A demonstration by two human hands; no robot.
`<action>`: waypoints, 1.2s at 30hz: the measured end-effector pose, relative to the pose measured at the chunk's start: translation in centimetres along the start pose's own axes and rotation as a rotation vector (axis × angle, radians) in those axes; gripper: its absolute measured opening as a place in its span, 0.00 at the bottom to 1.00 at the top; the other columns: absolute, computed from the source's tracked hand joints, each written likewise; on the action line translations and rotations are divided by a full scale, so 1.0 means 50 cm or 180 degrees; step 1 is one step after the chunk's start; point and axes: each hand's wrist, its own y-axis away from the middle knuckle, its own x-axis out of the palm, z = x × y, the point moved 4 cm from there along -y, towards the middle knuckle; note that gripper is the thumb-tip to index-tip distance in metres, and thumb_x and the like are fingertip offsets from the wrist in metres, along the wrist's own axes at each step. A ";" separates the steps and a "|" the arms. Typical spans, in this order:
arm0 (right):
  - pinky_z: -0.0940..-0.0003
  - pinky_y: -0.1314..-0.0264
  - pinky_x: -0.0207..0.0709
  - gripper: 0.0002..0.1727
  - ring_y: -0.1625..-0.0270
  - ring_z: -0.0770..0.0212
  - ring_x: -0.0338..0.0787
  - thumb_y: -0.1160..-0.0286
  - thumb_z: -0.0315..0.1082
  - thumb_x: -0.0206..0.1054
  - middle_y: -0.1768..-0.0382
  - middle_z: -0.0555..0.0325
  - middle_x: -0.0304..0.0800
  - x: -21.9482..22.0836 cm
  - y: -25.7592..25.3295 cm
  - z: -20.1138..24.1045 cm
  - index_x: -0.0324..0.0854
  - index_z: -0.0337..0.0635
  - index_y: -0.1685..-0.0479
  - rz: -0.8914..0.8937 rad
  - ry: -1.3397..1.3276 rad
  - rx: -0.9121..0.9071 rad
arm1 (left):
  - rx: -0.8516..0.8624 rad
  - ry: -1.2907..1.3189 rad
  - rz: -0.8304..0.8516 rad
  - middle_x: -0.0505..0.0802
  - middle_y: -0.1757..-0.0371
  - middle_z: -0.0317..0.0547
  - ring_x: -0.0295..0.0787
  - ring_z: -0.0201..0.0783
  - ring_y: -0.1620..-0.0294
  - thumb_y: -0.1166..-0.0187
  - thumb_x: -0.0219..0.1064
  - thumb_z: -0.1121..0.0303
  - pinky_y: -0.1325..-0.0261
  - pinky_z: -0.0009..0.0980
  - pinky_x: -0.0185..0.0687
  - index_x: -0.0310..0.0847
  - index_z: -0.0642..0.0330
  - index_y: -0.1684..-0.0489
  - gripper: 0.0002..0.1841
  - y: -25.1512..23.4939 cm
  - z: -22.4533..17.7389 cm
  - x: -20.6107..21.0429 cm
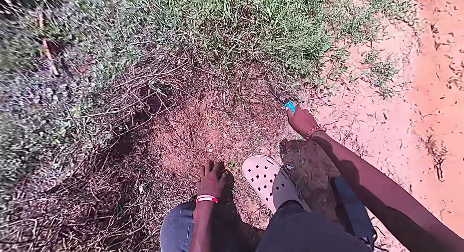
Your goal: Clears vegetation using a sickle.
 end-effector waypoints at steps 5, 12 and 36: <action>0.33 0.37 0.76 0.34 0.34 0.30 0.87 0.06 0.53 0.42 0.42 0.26 0.86 -0.011 -0.089 0.048 0.80 0.26 0.42 0.0009 -0.0079 0.0011 | -0.0114 -0.0201 0.0060 0.61 0.07 0.60 0.52 0.68 0.08 0.14 0.65 0.53 0.19 0.73 0.59 0.75 0.46 0.17 0.26 -0.002 -0.010 -0.001; 0.39 0.33 0.75 0.33 0.36 0.37 0.87 0.05 0.54 0.43 0.42 0.31 0.86 0.067 0.125 -0.012 0.76 0.30 0.30 0.0218 -0.0638 0.0252 | 0.0130 0.0070 0.0118 0.63 0.09 0.65 0.52 0.71 0.08 0.14 0.66 0.56 0.18 0.72 0.58 0.75 0.51 0.18 0.26 -0.002 -0.001 -0.010; 0.39 0.41 0.80 0.31 0.46 0.35 0.91 0.07 0.53 0.48 0.53 0.33 0.89 0.097 0.319 -0.139 0.73 0.31 0.29 0.0556 -0.0093 0.0115 | 0.0105 -0.0208 0.0184 0.59 0.07 0.64 0.50 0.71 0.07 0.13 0.65 0.54 0.17 0.70 0.59 0.72 0.50 0.15 0.28 0.003 -0.002 -0.005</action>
